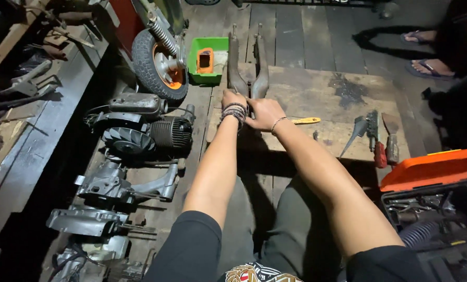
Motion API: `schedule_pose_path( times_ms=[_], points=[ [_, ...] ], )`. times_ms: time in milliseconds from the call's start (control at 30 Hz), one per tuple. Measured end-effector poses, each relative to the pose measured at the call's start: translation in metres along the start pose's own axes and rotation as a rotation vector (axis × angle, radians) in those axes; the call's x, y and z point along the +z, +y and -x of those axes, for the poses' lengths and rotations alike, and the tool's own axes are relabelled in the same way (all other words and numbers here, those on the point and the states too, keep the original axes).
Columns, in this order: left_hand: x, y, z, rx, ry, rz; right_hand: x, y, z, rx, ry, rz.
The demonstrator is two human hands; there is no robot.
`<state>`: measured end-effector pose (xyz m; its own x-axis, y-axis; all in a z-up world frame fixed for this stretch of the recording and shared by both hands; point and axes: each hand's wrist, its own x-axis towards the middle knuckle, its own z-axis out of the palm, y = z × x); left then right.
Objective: A person uses a small brush to clean the interior and exterior surfaces of a motorcycle front fork assembly.
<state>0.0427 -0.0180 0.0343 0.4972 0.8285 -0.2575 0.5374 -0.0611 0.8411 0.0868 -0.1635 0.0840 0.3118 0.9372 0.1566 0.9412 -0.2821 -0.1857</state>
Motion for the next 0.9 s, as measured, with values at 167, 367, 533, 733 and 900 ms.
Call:
schedule_pose_path(
  times_ms=[167, 367, 533, 733, 900],
  points=[
    [0.014, 0.014, 0.016, -0.039, -0.011, 0.098, 0.021, 0.025, -0.002, 0.169, -0.145, -0.023],
    [0.023, 0.007, 0.011, -0.008, -0.056, 0.047, 0.006, 0.041, 0.017, 0.275, -0.234, -0.027],
    [-0.02, 0.025, 0.058, 0.124, -0.034, -0.186, -0.035, 0.057, 0.047, 0.31, -0.252, 0.097],
    [-0.053, 0.02, 0.067, 0.357, 0.138, -0.444, -0.058, 0.077, 0.072, 0.418, -0.253, 0.108],
    [-0.062, -0.017, 0.02, 0.188, 0.044, -0.451, -0.066, 0.087, 0.081, 0.452, -0.275, 0.116]
  ],
)
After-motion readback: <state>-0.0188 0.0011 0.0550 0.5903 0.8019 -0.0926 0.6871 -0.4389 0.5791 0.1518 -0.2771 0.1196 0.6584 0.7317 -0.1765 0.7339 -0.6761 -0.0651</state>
